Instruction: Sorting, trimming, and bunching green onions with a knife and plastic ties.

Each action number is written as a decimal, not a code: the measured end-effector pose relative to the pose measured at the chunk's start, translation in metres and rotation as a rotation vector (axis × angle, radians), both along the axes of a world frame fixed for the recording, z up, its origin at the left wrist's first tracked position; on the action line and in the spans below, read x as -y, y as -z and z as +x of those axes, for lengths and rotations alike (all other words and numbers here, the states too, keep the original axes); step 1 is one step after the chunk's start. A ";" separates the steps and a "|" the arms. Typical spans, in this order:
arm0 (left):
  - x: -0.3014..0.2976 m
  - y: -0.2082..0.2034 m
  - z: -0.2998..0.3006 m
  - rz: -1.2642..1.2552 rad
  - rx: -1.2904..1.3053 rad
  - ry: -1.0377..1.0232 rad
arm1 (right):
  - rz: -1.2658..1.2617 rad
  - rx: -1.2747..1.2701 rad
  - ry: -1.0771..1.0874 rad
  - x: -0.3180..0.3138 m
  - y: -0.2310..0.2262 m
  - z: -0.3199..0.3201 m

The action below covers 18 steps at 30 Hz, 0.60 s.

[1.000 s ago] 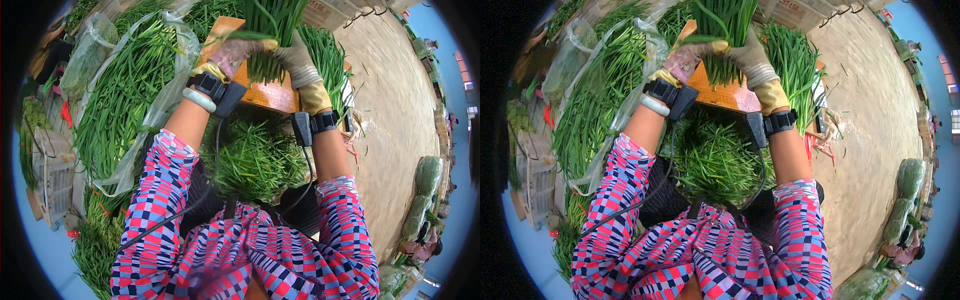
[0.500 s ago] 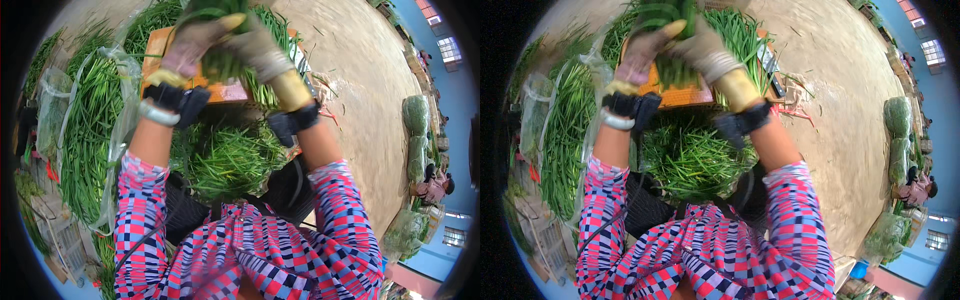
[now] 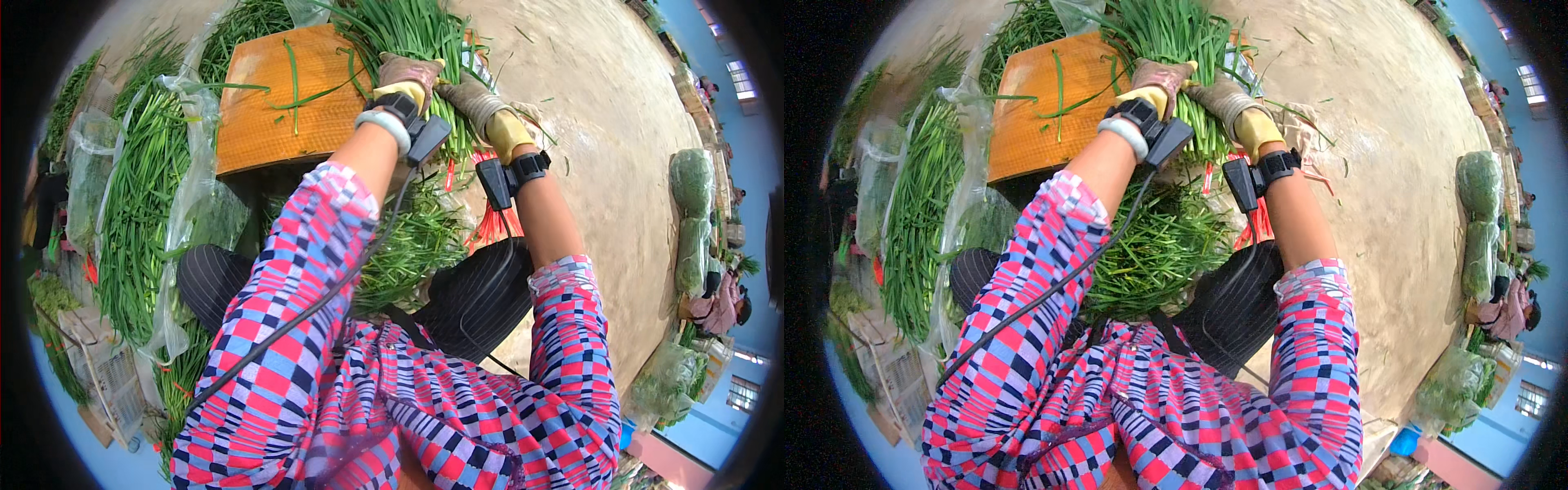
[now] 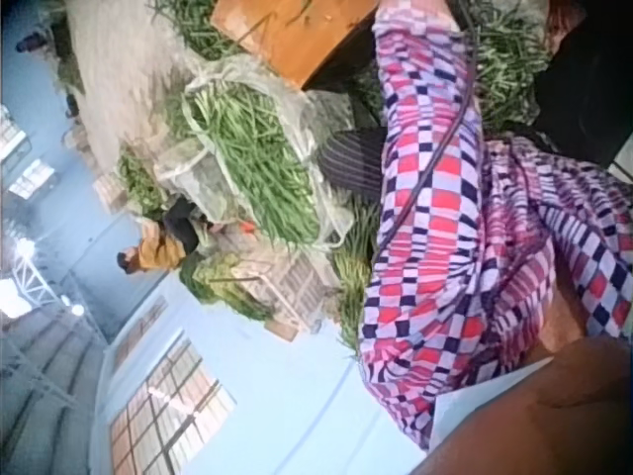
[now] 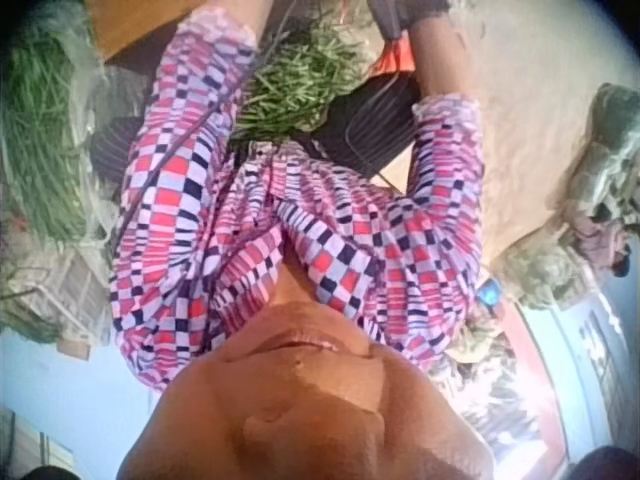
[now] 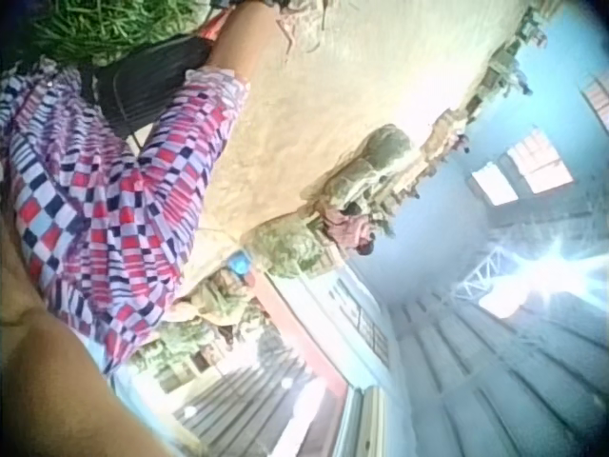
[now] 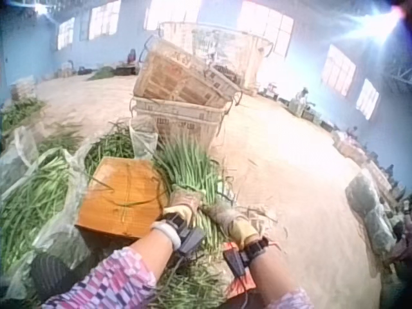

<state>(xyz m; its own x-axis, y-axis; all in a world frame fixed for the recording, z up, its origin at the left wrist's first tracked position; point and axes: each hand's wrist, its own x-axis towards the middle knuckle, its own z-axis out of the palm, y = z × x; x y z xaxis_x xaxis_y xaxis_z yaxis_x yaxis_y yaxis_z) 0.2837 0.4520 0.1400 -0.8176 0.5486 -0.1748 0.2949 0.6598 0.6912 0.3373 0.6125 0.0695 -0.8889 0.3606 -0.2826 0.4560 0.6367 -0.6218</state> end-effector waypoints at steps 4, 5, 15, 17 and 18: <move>0.014 0.011 -0.027 0.117 0.213 -0.280 | 0.105 -0.042 0.109 0.032 -0.047 0.008; 0.017 0.007 -0.031 0.113 0.122 -0.224 | 0.143 -0.076 0.121 0.033 -0.051 0.015; 0.019 -0.040 -0.104 0.070 -0.318 -0.092 | -0.024 -0.095 0.146 0.077 -0.074 0.019; 0.028 -0.052 -0.084 0.363 0.014 -0.275 | -0.048 -0.087 0.226 0.054 -0.054 0.025; 0.045 -0.045 -0.086 0.433 0.014 -0.284 | -0.021 -0.095 0.222 0.053 -0.055 0.025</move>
<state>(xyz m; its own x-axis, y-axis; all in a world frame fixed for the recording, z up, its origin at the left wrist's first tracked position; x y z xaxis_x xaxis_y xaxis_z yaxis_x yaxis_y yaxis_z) 0.1981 0.4068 0.1847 -0.9440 0.3297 0.0070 0.1345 0.3653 0.9211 0.3622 0.5593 0.1247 -0.8114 0.5448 -0.2115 0.5223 0.5136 -0.6807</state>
